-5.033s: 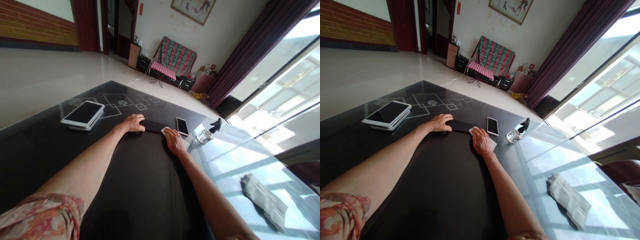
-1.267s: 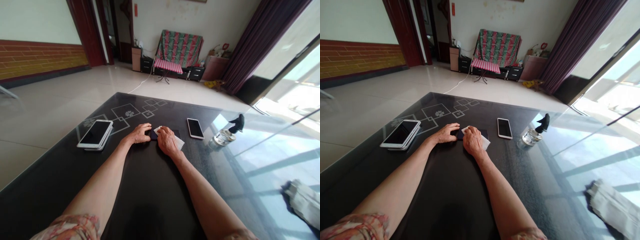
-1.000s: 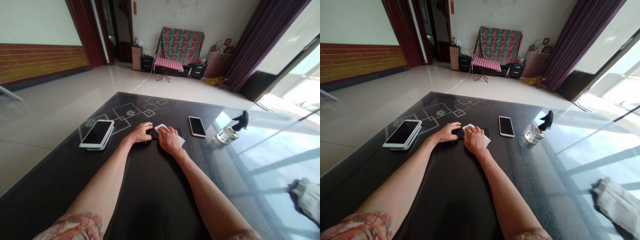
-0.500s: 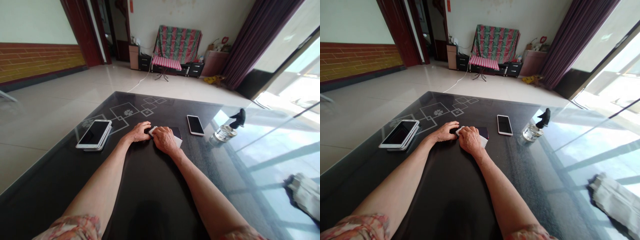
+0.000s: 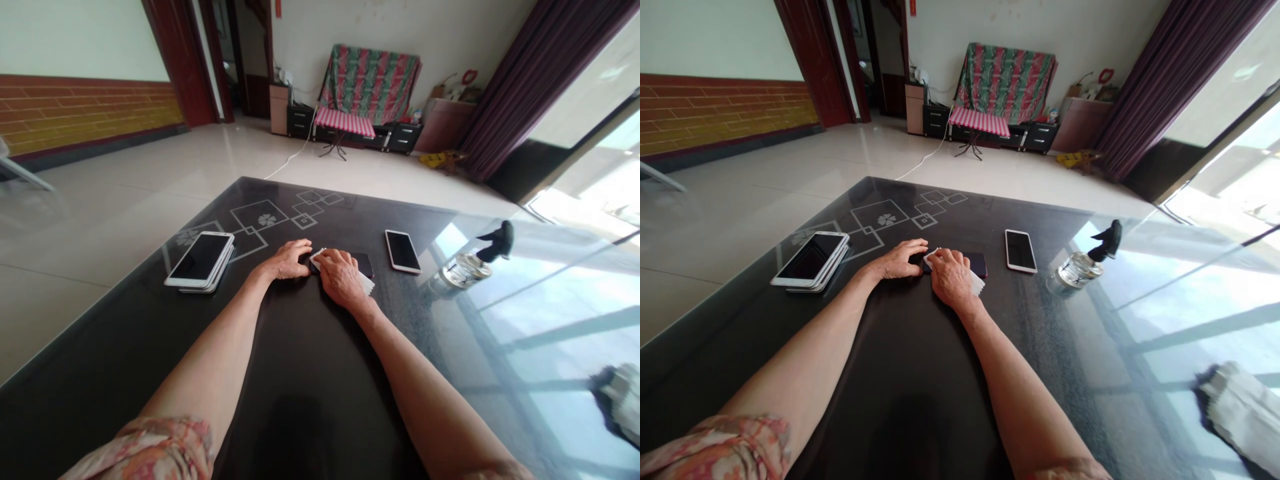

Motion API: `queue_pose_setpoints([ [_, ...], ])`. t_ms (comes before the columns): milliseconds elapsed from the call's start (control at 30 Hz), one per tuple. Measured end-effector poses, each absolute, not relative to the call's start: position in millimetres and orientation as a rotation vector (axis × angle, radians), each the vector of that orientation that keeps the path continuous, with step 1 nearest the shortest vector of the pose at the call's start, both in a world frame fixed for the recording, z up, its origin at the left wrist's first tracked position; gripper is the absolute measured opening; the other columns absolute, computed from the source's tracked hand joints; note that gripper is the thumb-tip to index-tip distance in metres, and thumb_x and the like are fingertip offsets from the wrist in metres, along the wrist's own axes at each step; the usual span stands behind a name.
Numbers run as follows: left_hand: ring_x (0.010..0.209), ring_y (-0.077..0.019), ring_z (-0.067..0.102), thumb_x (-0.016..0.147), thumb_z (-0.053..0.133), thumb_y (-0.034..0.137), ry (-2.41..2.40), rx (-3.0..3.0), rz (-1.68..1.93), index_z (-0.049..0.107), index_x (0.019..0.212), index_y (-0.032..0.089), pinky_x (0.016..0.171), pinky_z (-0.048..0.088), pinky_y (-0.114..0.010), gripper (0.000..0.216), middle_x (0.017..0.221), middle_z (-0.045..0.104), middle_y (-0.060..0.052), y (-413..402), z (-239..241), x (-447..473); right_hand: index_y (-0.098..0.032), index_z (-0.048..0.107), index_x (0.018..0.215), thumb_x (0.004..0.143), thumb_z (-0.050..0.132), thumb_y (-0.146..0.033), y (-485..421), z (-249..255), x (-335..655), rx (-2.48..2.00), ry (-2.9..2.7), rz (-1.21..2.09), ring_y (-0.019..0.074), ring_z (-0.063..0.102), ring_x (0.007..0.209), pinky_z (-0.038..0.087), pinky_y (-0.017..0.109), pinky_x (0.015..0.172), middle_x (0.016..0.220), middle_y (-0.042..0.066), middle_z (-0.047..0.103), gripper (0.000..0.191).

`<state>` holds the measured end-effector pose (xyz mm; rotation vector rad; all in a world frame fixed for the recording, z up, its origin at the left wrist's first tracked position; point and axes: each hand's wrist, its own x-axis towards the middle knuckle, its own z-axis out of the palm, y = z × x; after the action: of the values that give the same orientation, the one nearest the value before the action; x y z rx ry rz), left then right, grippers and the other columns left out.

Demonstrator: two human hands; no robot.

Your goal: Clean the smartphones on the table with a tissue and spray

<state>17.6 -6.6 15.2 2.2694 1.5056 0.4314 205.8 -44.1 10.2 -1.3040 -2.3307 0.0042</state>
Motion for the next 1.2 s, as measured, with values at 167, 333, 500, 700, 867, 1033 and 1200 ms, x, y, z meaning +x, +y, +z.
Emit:
queue_pose_setpoints([
  [167, 0.139, -0.0275, 0.033, 0.067, 0.056, 0.026, 1.518, 2.308, 0.395, 0.053, 0.131, 0.011, 0.116, 0.025, -0.036, 0.066, 0.15, 0.038, -0.012, -6.4, 15.5, 18.7, -0.031, 0.062, 0.119, 0.093, 0.044, -0.02, -44.9, 16.6, 207.4, -1.277, -2.415, -0.002, 0.0245, 0.048, 0.107, 0.038, 0.038, 0.089, 0.122, 0.004, 0.058, 0.034],
  [333, 0.138, -0.029, 0.034, 0.067, 0.057, 0.027, 1.551, 2.309, 0.42, 0.054, 0.131, 0.012, 0.115, 0.027, -0.038, 0.066, 0.15, 0.039, -0.011, -11.0, 16.8, 21.5, -0.029, 0.063, 0.116, 0.093, 0.044, -0.019, -23.8, 24.4, 217.3, -1.149, -2.57, 0.005, 0.0226, 0.05, 0.101, 0.039, 0.037, 0.089, 0.12, 0.005, 0.058, 0.032],
  [500, 0.135, -0.0293, 0.037, 0.066, 0.062, 0.034, 1.544, 2.318, 0.524, 0.056, 0.128, 0.016, 0.114, 0.029, -0.039, 0.066, 0.148, 0.042, -0.009, -11.7, 10.7, 23.1, -0.026, 0.062, 0.117, 0.094, 0.044, -0.018, -5.3, 18.8, 226.8, -0.935, -2.599, -0.038, 0.0215, 0.049, 0.104, 0.038, 0.037, 0.092, 0.119, 0.007, 0.058, 0.03],
  [700, 0.134, -0.0305, 0.039, 0.067, 0.066, 0.035, 1.524, 2.391, 0.5, 0.055, 0.128, 0.015, 0.112, 0.031, -0.042, 0.065, 0.146, 0.044, -0.011, -8.8, 7.0, 19.8, -0.022, 0.061, 0.117, 0.093, 0.043, -0.015, -2.4, 14.2, 232.2, -0.728, -2.615, -0.012, 0.0211, 0.05, 0.105, 0.039, 0.038, 0.093, 0.118, 0.009, 0.059, 0.03],
  [867, 0.133, -0.031, 0.039, 0.073, 0.063, 0.034, 1.452, 2.525, 0.489, 0.05, 0.132, 0.013, 0.112, 0.031, -0.046, 0.064, 0.145, 0.043, -0.015, -14.4, 11.1, 16.5, -0.022, 0.062, 0.113, 0.091, 0.045, -0.012, -3.3, 13.1, 235.4, -0.646, -2.593, 0.023, 0.0212, 0.05, 0.104, 0.04, 0.038, 0.092, 0.116, 0.008, 0.06, 0.03],
  [1033, 0.135, -0.0321, 0.036, 0.074, 0.062, 0.032, 1.443, 2.539, 0.481, 0.047, 0.134, 0.009, 0.112, 0.03, -0.047, 0.066, 0.145, 0.043, -0.018, -15.9, 10.6, 15.8, -0.021, 0.061, 0.115, 0.09, 0.047, -0.013, -3.4, 10.2, 234.7, -0.691, -2.568, -0.009, 0.0223, 0.05, 0.104, 0.041, 0.039, 0.092, 0.118, 0.008, 0.059, 0.03],
  [1200, 0.135, -0.0314, 0.037, 0.075, 0.058, 0.029, 1.385, 2.554, 0.47, 0.047, 0.135, 0.009, 0.113, 0.028, -0.047, 0.064, 0.146, 0.042, -0.017, -13.8, 10.0, 14.0, -0.021, 0.062, 0.114, 0.09, 0.048, -0.015, -3.7, 14.1, 234.3, -0.675, -2.575, 0.021, 0.0226, 0.052, 0.103, 0.042, 0.04, 0.092, 0.115, 0.009, 0.06, 0.029],
])
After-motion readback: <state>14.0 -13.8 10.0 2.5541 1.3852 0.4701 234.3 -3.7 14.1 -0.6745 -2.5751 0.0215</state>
